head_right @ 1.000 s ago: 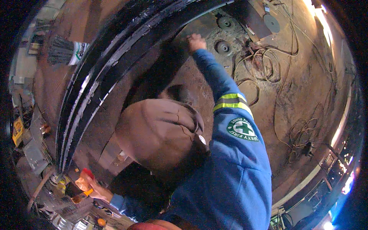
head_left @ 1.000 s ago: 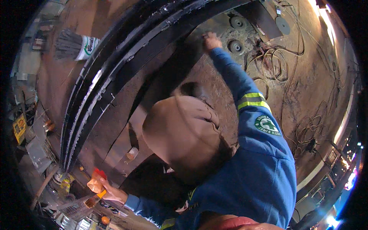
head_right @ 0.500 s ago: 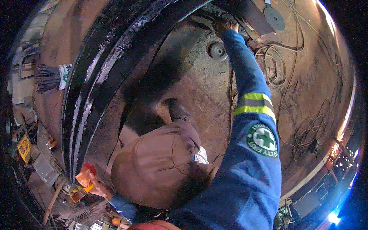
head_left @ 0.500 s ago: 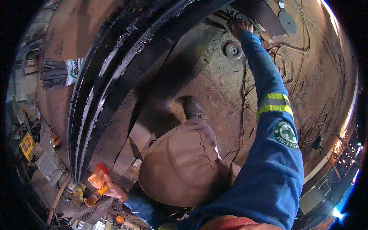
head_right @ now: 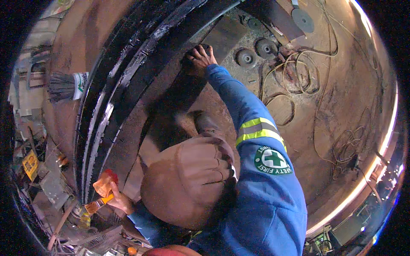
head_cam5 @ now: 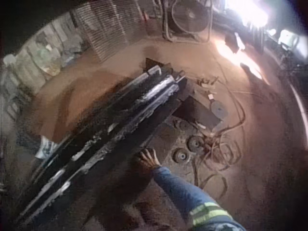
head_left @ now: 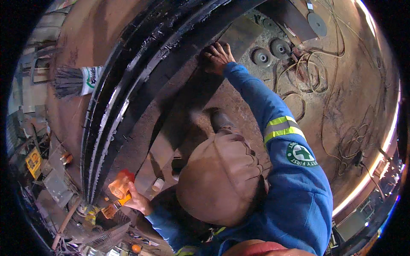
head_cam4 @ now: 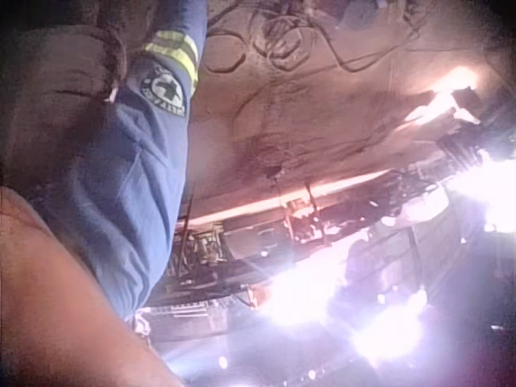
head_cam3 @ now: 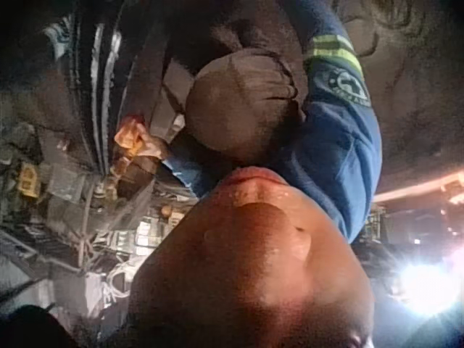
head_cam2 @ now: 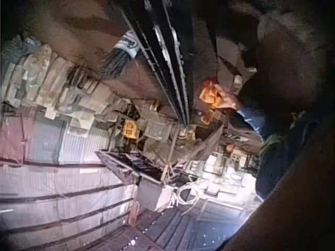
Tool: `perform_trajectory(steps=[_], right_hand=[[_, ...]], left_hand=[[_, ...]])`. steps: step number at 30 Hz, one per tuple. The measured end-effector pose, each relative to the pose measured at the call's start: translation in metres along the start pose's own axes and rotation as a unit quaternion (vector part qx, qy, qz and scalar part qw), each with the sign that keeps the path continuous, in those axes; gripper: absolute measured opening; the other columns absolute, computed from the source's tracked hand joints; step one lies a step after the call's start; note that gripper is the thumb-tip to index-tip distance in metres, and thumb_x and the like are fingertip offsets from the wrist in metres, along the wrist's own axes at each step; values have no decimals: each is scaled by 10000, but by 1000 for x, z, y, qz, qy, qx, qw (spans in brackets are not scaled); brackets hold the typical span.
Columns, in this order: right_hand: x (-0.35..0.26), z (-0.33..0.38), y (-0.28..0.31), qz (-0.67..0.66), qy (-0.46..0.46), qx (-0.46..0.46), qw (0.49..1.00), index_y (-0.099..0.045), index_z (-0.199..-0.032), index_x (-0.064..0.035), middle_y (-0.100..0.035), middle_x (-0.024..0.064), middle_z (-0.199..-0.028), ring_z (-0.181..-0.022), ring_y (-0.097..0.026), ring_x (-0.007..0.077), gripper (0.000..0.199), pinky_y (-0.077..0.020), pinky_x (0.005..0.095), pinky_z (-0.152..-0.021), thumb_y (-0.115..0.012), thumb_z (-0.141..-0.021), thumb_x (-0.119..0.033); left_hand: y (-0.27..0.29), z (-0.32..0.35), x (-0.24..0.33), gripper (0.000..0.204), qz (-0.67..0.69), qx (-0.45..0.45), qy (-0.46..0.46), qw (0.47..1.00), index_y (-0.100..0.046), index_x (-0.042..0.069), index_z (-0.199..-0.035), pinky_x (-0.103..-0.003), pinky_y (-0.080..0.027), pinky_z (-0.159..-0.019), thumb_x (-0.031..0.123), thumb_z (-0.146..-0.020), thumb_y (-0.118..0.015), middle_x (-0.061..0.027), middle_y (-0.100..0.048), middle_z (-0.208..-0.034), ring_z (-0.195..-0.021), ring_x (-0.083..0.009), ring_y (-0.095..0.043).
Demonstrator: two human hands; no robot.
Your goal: The person applies a dark coating to a large, curved metal surface using a yellow-handled paintbrush. They repeatedly dip the brush into a small orange cup to reload the substance and carefully paint along the seams and edges of the metal structure.
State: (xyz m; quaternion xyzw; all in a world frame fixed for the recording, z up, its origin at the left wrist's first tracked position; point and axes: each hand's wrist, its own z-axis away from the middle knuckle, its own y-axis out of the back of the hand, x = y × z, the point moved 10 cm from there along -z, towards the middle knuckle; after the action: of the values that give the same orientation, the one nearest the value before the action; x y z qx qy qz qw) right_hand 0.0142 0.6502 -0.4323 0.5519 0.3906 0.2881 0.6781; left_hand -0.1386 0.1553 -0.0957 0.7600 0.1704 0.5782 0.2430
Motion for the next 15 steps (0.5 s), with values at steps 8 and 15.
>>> perform_trajectory(steps=[8,15], right_hand=[[-41,60,49,-102,-41,45,993,-332,-1399,-196,-292,168,-1433,-1337,-246,371,789,-255,585,-1041,-686,-734,-431],[19,203,32,-244,-248,40,937,-560,-1214,-149,-540,145,-1175,-1119,-487,349,514,-441,422,-932,-698,-742,-299]], left_hand=[[-66,27,-2,417,138,-120,-8,983,-582,-22,-1092,-335,-463,-882,91,-738,-770,-86,-616,-1067,-959,-173,-595],[-105,47,58,437,204,-195,29,959,-578,-47,-1103,-292,-479,-832,56,-725,-774,-71,-634,-1030,-917,-142,-607]])
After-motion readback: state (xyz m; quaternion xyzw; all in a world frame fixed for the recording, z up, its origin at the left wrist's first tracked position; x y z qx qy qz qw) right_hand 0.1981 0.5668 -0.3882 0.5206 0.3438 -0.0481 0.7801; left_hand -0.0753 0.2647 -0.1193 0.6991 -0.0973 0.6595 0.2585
